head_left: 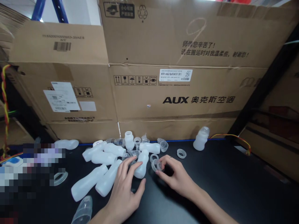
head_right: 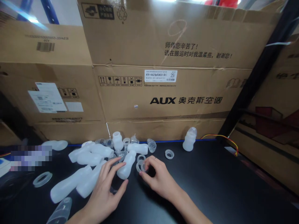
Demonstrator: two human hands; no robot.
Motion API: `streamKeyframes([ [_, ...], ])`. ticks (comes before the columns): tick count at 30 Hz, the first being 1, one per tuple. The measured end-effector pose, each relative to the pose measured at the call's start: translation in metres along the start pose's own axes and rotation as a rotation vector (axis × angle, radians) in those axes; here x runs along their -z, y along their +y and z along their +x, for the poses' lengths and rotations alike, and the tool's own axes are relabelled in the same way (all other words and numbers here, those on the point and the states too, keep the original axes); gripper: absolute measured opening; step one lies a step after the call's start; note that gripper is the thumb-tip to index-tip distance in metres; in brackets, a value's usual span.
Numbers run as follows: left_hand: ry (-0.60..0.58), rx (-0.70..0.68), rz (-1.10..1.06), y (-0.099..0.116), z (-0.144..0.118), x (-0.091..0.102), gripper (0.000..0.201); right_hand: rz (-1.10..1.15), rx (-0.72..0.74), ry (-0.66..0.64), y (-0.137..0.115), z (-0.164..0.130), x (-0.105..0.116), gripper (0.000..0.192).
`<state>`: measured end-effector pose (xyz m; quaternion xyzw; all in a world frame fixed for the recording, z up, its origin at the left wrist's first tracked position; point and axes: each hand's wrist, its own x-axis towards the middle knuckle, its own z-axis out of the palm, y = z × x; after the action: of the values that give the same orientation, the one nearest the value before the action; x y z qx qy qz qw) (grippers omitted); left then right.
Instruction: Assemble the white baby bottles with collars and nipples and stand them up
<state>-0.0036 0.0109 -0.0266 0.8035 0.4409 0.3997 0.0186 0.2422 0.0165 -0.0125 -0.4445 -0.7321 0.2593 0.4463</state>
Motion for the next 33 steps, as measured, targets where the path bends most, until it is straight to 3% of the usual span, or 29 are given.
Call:
streamKeyframes([
  [3,-0.023,-0.066,-0.037,0.005,-0.001,0.004,0.046,0.396,-0.155,0.057,-0.015,-0.003,-0.009,0.036],
  [7,0.008,-0.166,-0.143,0.009,0.001,0.008,0.049,0.74,-0.323,-0.014,-0.033,-0.012,-0.028,0.035],
  [13,0.093,-0.165,-0.249,0.008,0.005,0.009,0.036,0.787,-0.3,-0.061,-0.041,-0.016,-0.044,0.028],
  [22,0.168,-0.142,-0.356,0.01,0.007,0.012,0.034,0.885,-0.32,-0.339,-0.047,-0.019,-0.031,0.027],
  [27,0.136,-0.144,-0.424,0.012,0.001,0.011,0.044,0.941,-0.336,-0.453,-0.046,-0.021,-0.028,0.044],
  [33,0.078,-0.246,-0.468,0.018,-0.001,0.015,0.047,0.829,-0.233,-0.542,-0.049,-0.021,-0.024,0.037],
])
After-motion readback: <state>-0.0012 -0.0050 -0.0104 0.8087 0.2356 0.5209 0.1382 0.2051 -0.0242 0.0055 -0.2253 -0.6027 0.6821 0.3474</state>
